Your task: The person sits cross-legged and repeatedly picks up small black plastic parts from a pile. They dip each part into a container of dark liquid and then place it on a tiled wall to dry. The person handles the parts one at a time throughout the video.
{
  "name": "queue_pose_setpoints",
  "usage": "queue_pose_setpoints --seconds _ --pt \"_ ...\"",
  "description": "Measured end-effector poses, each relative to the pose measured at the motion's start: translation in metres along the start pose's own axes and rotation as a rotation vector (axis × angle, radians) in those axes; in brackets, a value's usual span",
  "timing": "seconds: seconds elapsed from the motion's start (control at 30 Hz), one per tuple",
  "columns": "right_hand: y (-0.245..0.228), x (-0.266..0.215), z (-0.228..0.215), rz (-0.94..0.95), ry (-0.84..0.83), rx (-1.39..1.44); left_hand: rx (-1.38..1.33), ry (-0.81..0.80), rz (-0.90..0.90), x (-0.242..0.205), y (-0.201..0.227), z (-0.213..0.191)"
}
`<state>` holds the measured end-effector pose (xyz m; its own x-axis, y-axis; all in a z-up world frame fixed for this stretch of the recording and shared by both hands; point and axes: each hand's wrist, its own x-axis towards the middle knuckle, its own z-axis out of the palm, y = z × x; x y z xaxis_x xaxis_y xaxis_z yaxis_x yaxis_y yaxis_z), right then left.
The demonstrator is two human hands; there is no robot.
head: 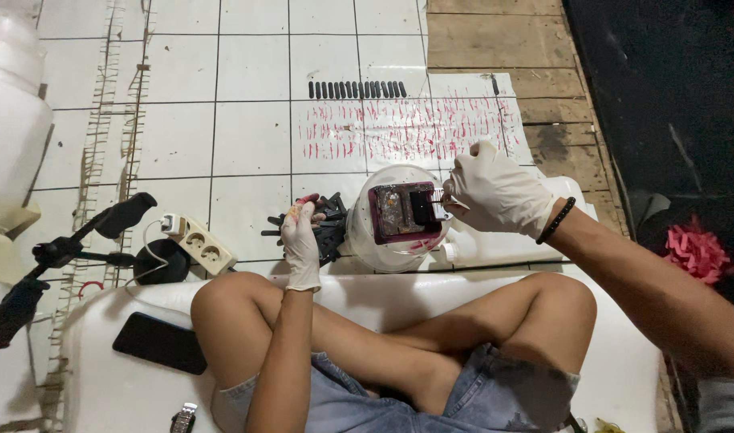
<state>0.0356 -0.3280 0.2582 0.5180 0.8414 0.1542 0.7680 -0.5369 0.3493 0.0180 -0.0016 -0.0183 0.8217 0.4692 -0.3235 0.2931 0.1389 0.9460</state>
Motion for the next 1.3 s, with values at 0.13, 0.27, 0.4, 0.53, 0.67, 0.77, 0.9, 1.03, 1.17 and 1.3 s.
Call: queue_pose_setpoints --seconds 0.13,0.27,0.4,0.53,0.67,0.77,0.9,1.03,1.17,1.3 --pt "-0.008 0.02 -0.044 0.199 -0.17 0.487 0.008 -0.005 0.003 -0.006 0.012 0.001" --pt "-0.012 0.024 -0.059 -0.282 -0.032 -0.596 0.013 -0.019 -0.004 -0.008 0.014 0.0" --pt "-0.019 0.029 -0.063 -0.3 0.024 -0.851 0.014 -0.013 -0.008 0.01 -0.011 0.001" --pt "0.009 0.008 -0.011 -0.074 -0.081 -0.094 0.014 -0.03 0.032 -0.011 0.011 -0.008" --pt "-0.013 -0.024 -0.02 0.638 -0.089 0.73 0.099 -0.022 0.195 -0.063 0.054 -0.02" --pt "-0.051 -0.059 0.008 1.065 0.184 1.408 0.179 -0.069 0.327 -0.118 0.09 -0.02" --pt "-0.123 -0.073 0.01 1.262 0.72 2.056 0.246 -0.221 0.476 -0.191 0.116 -0.007" --pt "-0.18 -0.06 -0.011 1.405 0.93 2.24 0.238 -0.237 0.511 -0.242 0.114 0.014" --pt "-0.225 -0.064 0.001 1.605 1.063 2.457 0.162 -0.13 0.522 -0.28 0.119 0.031" --pt "-0.257 -0.075 0.021 1.32 1.14 2.95 0.034 -0.072 0.514 -0.298 0.112 0.039"
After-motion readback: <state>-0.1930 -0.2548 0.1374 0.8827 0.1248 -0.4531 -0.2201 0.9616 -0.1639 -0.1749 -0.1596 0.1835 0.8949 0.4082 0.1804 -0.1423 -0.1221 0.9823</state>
